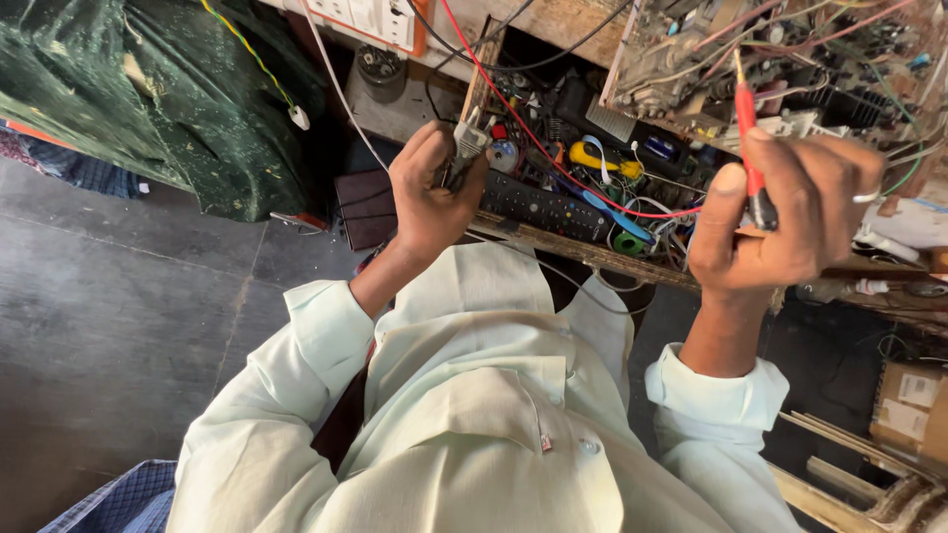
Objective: The person uses a multimeter to test points on an exposed circuit board inside a wooden box. They hold the probes and a power plug, moving the probes across different components while checking readings.
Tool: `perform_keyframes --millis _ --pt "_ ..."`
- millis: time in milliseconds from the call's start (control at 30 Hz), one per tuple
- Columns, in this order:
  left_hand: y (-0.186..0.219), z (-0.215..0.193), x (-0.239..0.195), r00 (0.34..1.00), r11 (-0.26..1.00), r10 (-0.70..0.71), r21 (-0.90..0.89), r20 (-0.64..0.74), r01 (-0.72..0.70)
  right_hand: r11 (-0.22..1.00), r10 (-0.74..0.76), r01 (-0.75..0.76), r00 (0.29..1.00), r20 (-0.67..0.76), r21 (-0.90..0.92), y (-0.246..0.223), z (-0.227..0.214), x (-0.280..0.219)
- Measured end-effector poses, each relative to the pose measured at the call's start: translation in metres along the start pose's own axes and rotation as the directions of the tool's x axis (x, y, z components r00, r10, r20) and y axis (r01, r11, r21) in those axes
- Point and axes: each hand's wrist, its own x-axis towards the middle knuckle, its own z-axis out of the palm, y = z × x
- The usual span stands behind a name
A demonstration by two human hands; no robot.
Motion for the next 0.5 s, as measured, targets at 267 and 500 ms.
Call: perform_keyframes --millis 267,500 --pt "-0.002 0.000 -0.001 1.000 0.999 -0.001 -0.041 0.021 0.002 0.994 -0.029 0.019 0.996 0.088 0.112 0.001 0.008 -0.004" --pt "-0.006 0.001 -0.005 1.000 1.000 0.024 0.005 0.015 -0.025 0.997 -0.029 0.025 0.998 0.048 0.070 0.007 -0.008 -0.009"
